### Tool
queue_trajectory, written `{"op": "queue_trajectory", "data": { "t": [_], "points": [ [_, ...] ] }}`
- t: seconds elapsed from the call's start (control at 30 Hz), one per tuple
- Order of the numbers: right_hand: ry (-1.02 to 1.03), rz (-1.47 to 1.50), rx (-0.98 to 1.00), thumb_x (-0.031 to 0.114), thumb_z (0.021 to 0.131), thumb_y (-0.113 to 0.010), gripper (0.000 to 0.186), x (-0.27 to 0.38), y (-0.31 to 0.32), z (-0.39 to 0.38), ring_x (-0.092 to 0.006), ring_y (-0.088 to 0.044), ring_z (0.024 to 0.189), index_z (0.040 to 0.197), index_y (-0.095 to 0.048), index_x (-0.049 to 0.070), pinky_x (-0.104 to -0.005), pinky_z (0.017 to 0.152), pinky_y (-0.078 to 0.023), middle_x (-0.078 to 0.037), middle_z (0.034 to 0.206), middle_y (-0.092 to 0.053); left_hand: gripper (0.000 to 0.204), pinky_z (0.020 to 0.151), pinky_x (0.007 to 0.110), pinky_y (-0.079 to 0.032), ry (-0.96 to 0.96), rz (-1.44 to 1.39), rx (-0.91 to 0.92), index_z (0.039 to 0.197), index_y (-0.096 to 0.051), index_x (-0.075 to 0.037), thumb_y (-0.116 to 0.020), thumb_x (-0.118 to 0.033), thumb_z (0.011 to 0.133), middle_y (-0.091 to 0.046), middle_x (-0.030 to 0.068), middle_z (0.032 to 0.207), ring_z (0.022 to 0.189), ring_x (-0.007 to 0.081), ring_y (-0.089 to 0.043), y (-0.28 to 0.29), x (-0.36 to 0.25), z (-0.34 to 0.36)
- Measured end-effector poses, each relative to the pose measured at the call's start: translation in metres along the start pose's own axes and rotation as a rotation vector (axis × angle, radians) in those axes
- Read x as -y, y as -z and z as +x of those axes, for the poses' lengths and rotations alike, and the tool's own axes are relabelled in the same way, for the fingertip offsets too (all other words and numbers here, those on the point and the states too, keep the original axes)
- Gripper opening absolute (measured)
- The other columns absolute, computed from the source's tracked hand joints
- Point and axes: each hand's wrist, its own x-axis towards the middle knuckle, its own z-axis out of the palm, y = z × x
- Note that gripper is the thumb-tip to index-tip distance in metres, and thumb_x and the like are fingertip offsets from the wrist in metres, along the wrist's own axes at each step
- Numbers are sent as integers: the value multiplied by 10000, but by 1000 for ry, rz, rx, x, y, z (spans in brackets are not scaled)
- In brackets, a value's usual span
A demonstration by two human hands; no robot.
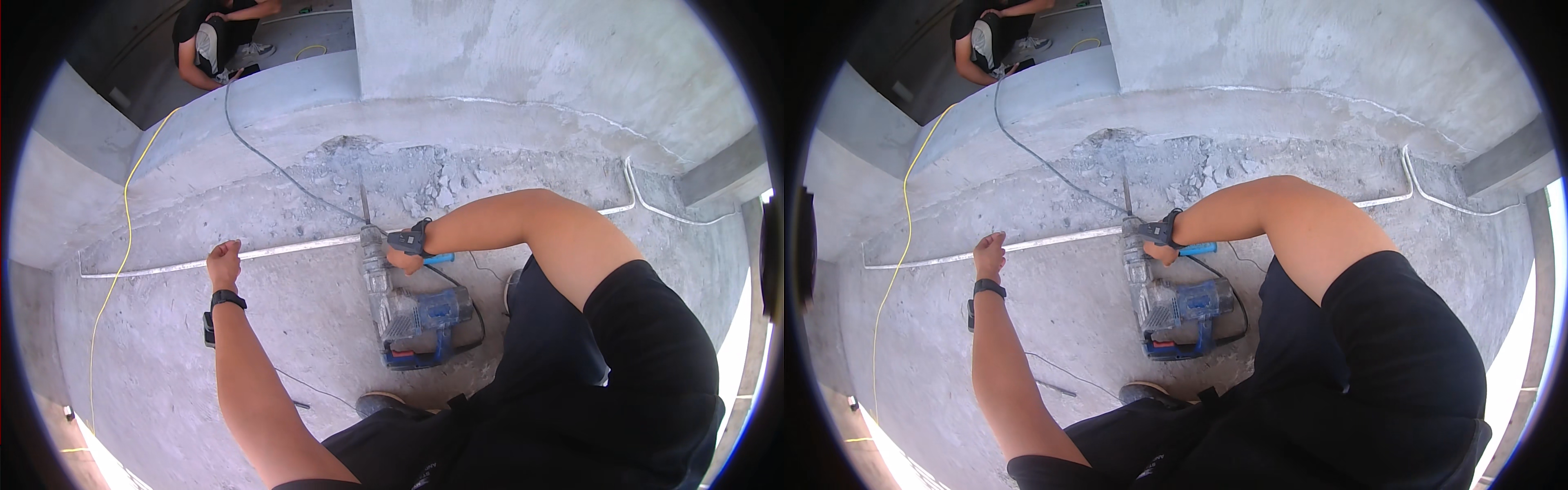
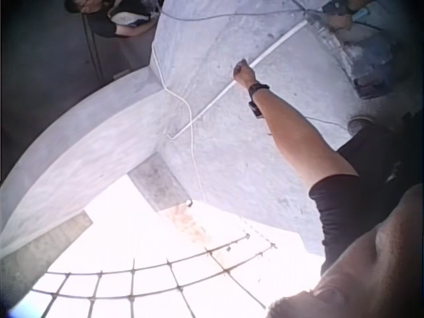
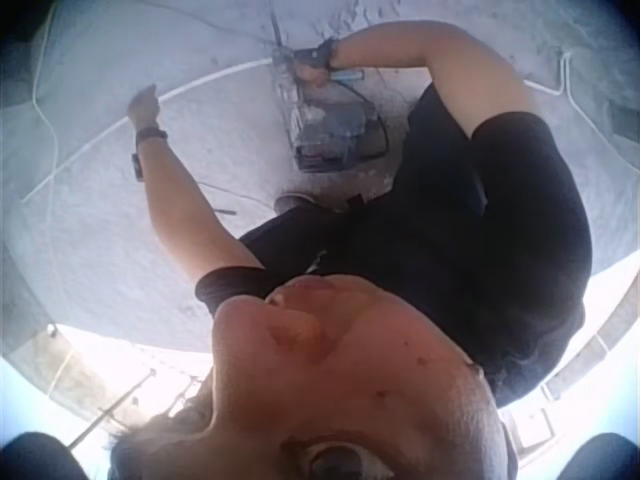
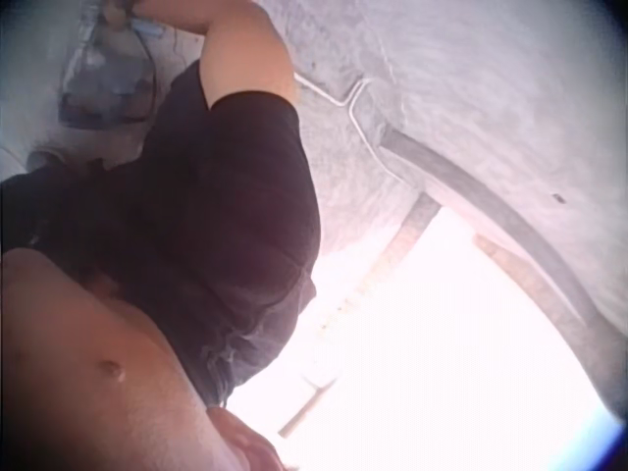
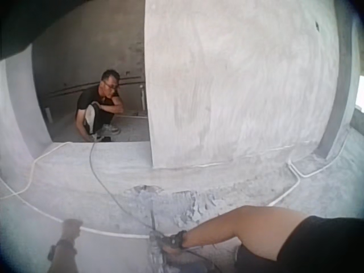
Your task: The person uses a jackhammer to drill into a concrete surface along a white pipe, then stops and walks across the concrete floor.
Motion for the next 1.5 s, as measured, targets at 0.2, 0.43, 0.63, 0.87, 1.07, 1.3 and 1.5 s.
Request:
{"op": "queue_trajectory", "data": {
  "t": [0.2, 0.43, 0.63, 0.87, 1.07, 1.3, 1.5],
  "points": [
    [26, -5, 12, 283, 663, -606, 303, -2, -4, 6, -341, -587, 636, 691, -614, -19, -437, 576, -471, -201, 687, -594, 191, 408, 201, -329, -15, 24, 8, 813, -594, -53, -635, -215, 721, -507, -25, 600, 470, 58, -430, -4, -2, 3],
    [50, 19, 13, 284, 664, -608, 302, -4, -6, 12, -339, -586, 633, 691, -610, -17, -441, 570, -470, -197, 681, -593, 194, 414, 201, -330, 1, 5, 28, 817, -596, -63, -635, -228, 722, -508, -29, 610, 484, 55, -433, -3, 0, 5],
    [52, 35, 15, 285, 665, -609, 301, -6, -9, 15, -337, -586, 630, 691, -607, -15, -445, 565, -470, -194, 677, -592, 191, 415, 199, -328, 2, 21, 15, 823, -600, -73, -636, -232, 723, -496, -32, 595, 482, 51, -429, -5, -3, 4],
    [45, 56, 29, 286, 666, -611, 300, -10, -13, 14, -334, -586, 626, 690, -603, -13, -449, 558, -469, -191, 672, -591, 203, 418, 197, -327, 12, 17, 20, 830, -605, -77, -632, -248, 723, -483, -39, 578, 477, 50, -423, -7, -3, 2],
    [56, 67, 39, 287, 667, -613, 300, -13, -13, 14, -332, -585, 623, 690, -600, -12, -452, 553, -468, -188, 667, -590, 212, 428, 195, -335, -1, 45, 21, 834, -608, -74, -632, -249, 718, -495, -37, 589, 490, 51, -435, -6, -4, 0],
    [67, 74, 44, 288, 668, -614, 299, -12, -12, 17, -330, -585, 620, 690, -596, -10, -456, 547, -468, -184, 662, -588, 205, 434, 201, -349, -27, 59, 1, 821, -611, -75, -636, -248, 714, -532, -29, 623, 506, 58, -458, -6, -1, 3],
    [77, 87, 64, 288, 669, -616, 298, -17, -15, 17, -328, -584, 617, 689, -592, -8, -459, 541, -467, -181, 658, -587, 194, 423, 204, -346, -9, 59, 0, 807, -612, -76, -635, -246, 717, -519, -33, 603, 492, 58, -450, -9, -5, 1]
  ]
}}
